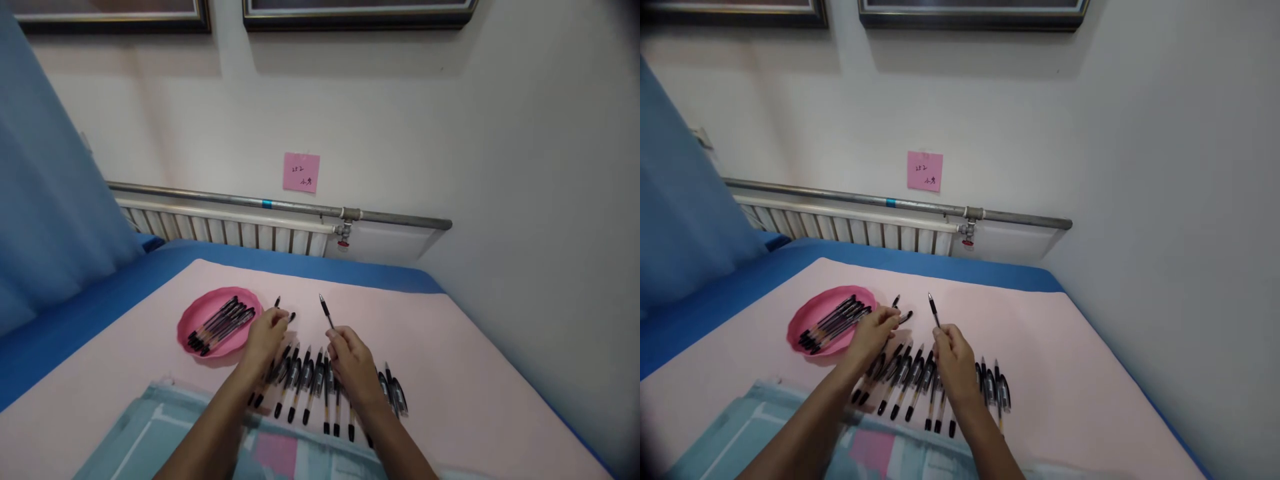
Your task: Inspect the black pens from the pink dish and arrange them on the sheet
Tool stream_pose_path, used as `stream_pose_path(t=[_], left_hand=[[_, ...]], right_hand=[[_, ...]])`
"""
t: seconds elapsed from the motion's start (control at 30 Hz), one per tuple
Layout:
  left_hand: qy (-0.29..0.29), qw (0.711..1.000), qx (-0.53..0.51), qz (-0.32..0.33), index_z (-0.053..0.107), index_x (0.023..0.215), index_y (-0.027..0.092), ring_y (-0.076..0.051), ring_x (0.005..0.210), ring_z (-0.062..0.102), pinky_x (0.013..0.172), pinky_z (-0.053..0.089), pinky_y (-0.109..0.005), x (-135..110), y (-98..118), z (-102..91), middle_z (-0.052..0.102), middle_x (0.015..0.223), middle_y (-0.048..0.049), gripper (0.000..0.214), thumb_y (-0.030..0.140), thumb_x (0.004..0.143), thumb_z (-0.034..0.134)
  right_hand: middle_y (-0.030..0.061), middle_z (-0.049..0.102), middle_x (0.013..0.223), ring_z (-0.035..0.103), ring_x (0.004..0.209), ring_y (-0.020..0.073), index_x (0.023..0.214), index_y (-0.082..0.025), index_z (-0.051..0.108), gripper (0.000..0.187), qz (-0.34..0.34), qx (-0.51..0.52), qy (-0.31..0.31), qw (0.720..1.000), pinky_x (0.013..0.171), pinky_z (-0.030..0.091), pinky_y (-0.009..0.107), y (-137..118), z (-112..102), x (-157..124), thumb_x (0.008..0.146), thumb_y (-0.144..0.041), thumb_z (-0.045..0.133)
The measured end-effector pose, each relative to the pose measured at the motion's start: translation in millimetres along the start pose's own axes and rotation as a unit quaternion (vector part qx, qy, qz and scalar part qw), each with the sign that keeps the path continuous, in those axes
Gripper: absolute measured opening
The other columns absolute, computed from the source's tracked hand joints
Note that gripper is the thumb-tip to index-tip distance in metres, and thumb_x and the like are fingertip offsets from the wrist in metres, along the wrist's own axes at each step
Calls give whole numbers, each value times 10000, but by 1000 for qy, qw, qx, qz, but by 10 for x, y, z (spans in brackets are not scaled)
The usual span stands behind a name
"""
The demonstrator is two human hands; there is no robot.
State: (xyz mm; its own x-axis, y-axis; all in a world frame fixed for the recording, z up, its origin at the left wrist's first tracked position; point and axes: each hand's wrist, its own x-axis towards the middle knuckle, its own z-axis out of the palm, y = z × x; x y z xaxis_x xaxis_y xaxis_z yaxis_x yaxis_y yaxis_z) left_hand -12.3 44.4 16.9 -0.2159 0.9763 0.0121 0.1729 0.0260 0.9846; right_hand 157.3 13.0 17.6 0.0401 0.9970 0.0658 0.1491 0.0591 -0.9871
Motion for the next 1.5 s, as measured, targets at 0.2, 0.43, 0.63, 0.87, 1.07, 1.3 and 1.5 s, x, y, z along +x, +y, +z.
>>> stream_pose_path(t=[0.2,0.43,0.63,0.87,1.07,1.3,1.5], left_hand=[[-11,977,211,-20,616,875,111,-230,1033,523,916,370,-419,266,-23,367,607,1017,-109,136,177,759,590],[0,966,247,-79,536,1098,140,-213,1015,534,849,448,-417,371,-35,507,538,1150,-103,318,299,823,531],[-16,993,55,-103,579,970,138,-163,877,575,749,484,-341,330,53,378,592,1012,-68,202,262,813,547],[-97,937,-295,-158,609,792,113,-61,552,554,544,453,-177,150,189,8,628,715,-41,128,172,820,499],[-115,862,-453,-194,600,781,92,-45,570,548,556,451,-143,47,133,-169,612,712,-44,199,120,855,417],[-139,828,-506,-199,608,765,91,-53,578,535,560,457,-163,52,130,-248,608,757,-56,196,121,845,432],[-129,846,-485,-182,626,745,104,-63,585,550,569,461,-171,67,72,-271,625,734,-47,91,134,780,548]], right_hand=[[-60,411,523,350,408,74,690,-196,478,271,2,-6,-1,1000,403,293,195,-10,-90,36,804,-441,468],[-60,400,508,348,404,83,703,-196,506,263,-1,-16,2,1000,416,296,210,-55,-110,49,788,-443,476],[-58,423,507,365,420,92,679,-200,502,261,-1,-62,-25,998,439,305,216,-83,-92,33,786,-435,464],[-55,422,499,422,491,115,696,-200,506,276,-55,-116,-102,986,504,331,218,-80,120,-113,830,-407,381],[-48,422,511,432,527,123,674,-197,488,282,-82,-143,-120,979,531,326,221,-57,215,-188,843,-389,371],[-40,442,506,446,537,128,657,-201,490,301,-74,-151,-109,980,533,335,221,-27,206,-160,855,-385,360],[-39,448,523,448,538,128,671,-207,479,284,-71,-156,-133,976,536,340,220,-30,232,-190,857,-389,364]])
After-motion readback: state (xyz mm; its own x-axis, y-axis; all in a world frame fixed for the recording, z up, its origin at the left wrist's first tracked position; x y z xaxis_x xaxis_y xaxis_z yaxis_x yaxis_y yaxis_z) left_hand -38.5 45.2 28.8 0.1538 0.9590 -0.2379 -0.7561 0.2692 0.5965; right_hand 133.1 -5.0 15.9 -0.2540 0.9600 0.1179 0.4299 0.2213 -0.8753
